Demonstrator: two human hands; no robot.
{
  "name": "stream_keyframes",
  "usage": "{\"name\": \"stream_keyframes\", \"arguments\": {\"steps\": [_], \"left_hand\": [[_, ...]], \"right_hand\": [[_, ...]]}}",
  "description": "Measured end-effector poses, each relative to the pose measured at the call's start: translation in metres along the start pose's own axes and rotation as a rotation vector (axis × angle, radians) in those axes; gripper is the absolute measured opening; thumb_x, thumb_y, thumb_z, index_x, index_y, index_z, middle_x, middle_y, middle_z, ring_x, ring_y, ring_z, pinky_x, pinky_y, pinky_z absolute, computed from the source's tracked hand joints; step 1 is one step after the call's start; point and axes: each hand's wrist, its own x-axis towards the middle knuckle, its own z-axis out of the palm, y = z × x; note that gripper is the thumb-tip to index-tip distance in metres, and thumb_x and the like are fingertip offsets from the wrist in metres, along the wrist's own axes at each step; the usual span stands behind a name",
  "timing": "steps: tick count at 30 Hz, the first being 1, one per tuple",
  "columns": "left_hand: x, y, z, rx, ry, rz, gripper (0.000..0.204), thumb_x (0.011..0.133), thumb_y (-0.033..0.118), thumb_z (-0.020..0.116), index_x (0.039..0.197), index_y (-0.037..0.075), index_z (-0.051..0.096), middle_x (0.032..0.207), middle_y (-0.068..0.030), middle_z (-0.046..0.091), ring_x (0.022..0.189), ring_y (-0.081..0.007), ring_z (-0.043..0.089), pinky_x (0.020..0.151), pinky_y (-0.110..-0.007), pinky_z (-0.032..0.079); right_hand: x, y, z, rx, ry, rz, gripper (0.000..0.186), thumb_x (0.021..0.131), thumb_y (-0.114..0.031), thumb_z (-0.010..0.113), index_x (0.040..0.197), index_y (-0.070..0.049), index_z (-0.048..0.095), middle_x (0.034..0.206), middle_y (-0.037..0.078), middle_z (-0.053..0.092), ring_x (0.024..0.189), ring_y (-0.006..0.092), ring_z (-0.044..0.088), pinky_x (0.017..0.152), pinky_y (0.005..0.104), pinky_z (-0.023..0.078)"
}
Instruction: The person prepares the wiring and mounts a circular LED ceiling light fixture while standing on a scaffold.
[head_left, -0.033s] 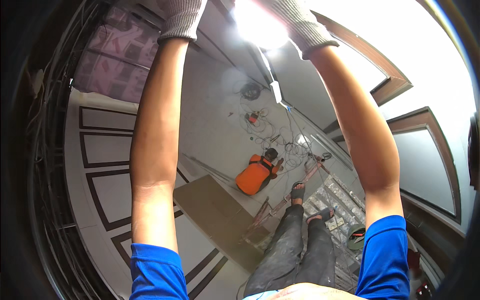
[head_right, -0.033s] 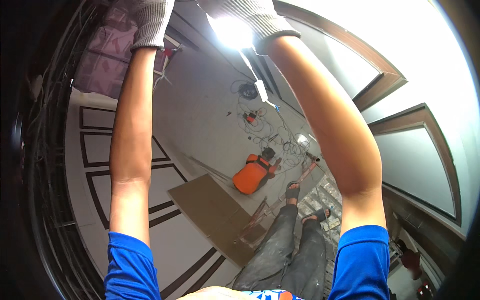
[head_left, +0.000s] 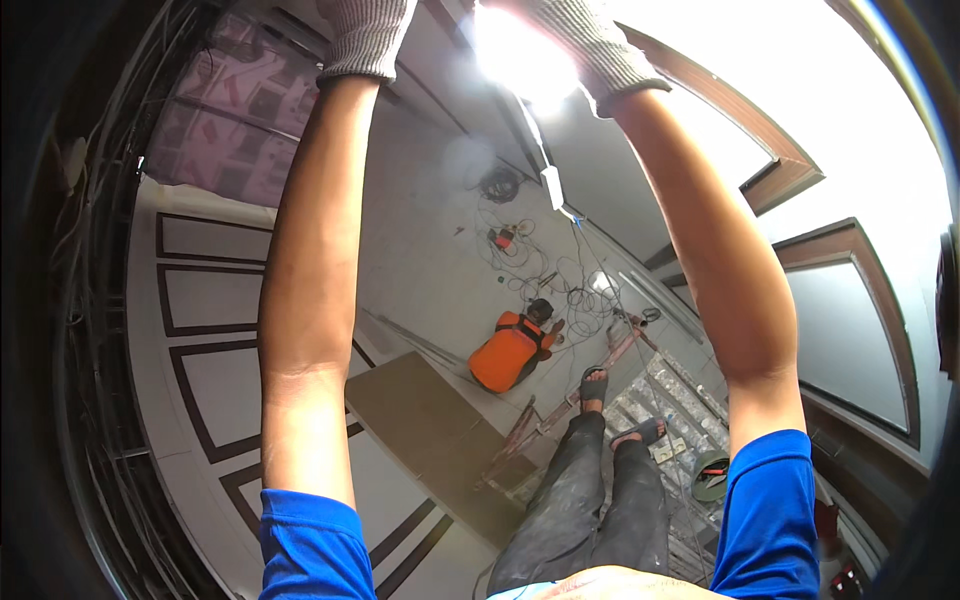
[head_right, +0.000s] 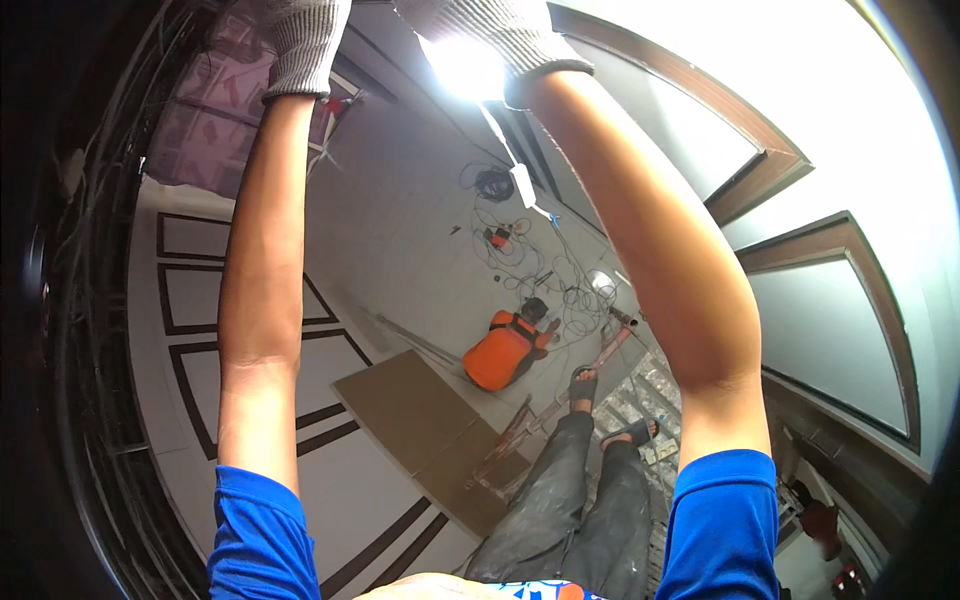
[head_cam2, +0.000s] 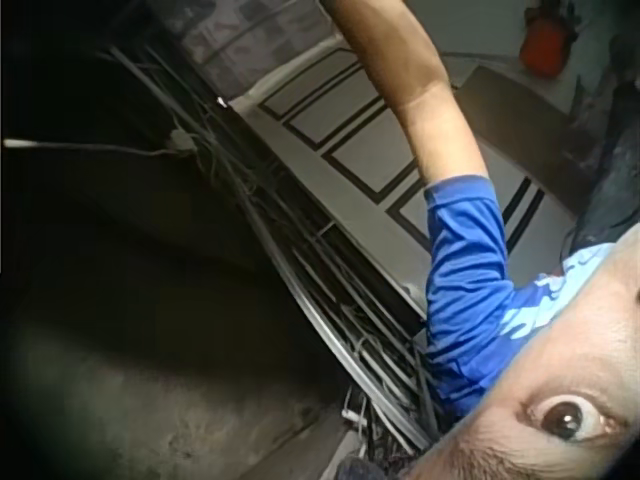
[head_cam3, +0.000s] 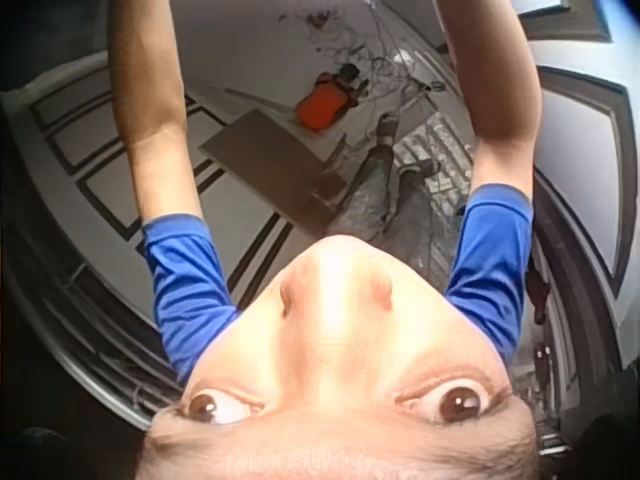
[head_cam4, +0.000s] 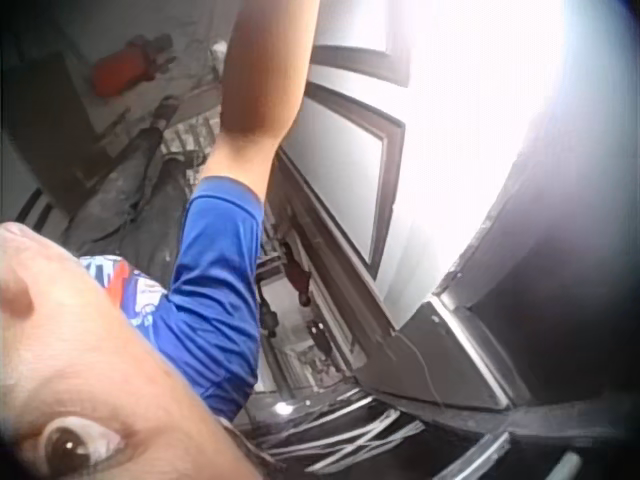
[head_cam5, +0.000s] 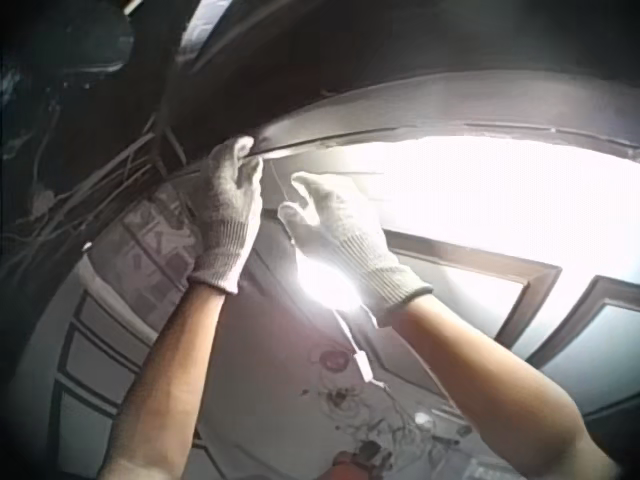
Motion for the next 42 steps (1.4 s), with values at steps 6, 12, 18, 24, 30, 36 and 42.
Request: {"name": "stream_keyframes", "arguments": {"steps": [6, 12, 18, 24, 30, 36, 42], "left_hand": [[0.004, -0.003, 0.004, -0.057, 0.006, -0.109, 0.018, 0.092, 0.013, 0.073, 0.107, 0.004, 0.071, 0.103, -0.0164, 0.074, 0.098, -0.0347, 0.071, 0.087, -0.042, 0.055], [0.008, 0.005, -0.001, 0.013, -0.061, -0.097, 0.012, 0.089, 0.016, 0.073, 0.096, 0.007, 0.072, 0.092, -0.0171, 0.072, 0.088, -0.038, 0.069, 0.076, -0.046, 0.052], [0.008, 0.025, -0.001, -0.071, -0.07, -0.115, 0.009, 0.088, 0.014, 0.074, 0.091, 0.006, 0.071, 0.084, -0.0167, 0.069, 0.08, -0.0378, 0.067, 0.071, -0.047, 0.051], [0.023, 0.023, -0.008, 0.16, -0.142, 0.139, 0.011, 0.085, 0.014, 0.076, 0.089, 0.006, 0.069, 0.083, -0.0147, 0.069, 0.075, -0.0358, 0.067, 0.07, -0.046, 0.052], [0.044, 0.0, -0.007, -0.144, -0.249, -0.406, 0.013, 0.093, 0.017, 0.068, 0.093, 0.004, 0.071, 0.082, -0.0149, 0.071, 0.077, -0.0277, 0.07, 0.071, -0.041, 0.053], [0.002, -0.029, 0.014, -0.577, -0.207, -0.684, 0.017, 0.094, 0.019, 0.067, 0.09, 0.002, 0.07, 0.073, -0.0005, 0.064, 0.068, -0.0084, 0.057, 0.067, -0.028, 0.047], [-0.009, 0.01, -0.002, -0.475, -0.222, -0.535, 0.018, 0.095, 0.02, 0.067, 0.09, 0.002, 0.071, 0.078, -0.0054, 0.068, 0.071, -0.0132, 0.061, 0.069, -0.031, 0.049]], "right_hand": [[0.012, -0.001, 0.022, -0.029, 0.001, -0.036, 0.039, 0.096, -0.03, 0.063, 0.123, -0.002, 0.069, 0.11, 0.02, 0.072, 0.107, 0.0364, 0.068, 0.096, 0.045, 0.053], [0.033, -0.009, 0.028, -0.009, -0.051, 0.085, 0.037, 0.098, -0.033, 0.061, 0.121, -0.006, 0.071, 0.107, 0.017, 0.074, 0.102, 0.0332, 0.07, 0.092, 0.0435, 0.055], [0.037, -0.016, 0.031, 0.061, -0.107, 0.223, 0.036, 0.099, -0.037, 0.06, 0.12, -0.01, 0.073, 0.103, 0.015, 0.075, 0.097, 0.0301, 0.071, 0.088, 0.0421, 0.056], [0.039, -0.022, 0.026, 0.1, -0.137, 0.314, 0.036, 0.101, -0.04, 0.058, 0.119, -0.014, 0.074, 0.1, 0.012, 0.077, 0.091, 0.027, 0.073, 0.084, 0.0407, 0.057], [0.037, -0.018, 0.018, 0.111, -0.171, 0.373, 0.036, 0.102, -0.044, 0.056, 0.117, -0.018, 0.076, 0.096, 0.009, 0.078, 0.086, 0.0238, 0.075, 0.08, 0.0393, 0.059], [0.037, -0.02, 0.017, 0.144, -0.202, 0.399, 0.035, 0.102, -0.044, 0.056, 0.116, -0.02, 0.078, 0.095, 0.008, 0.079, 0.084, 0.0222, 0.076, 0.079, 0.0387, 0.059], [0.039, -0.015, 0.015, 0.124, -0.212, 0.39, 0.033, 0.1, -0.042, 0.058, 0.115, -0.02, 0.078, 0.097, 0.008, 0.079, 0.086, 0.0221, 0.076, 0.081, 0.0389, 0.059]]}}
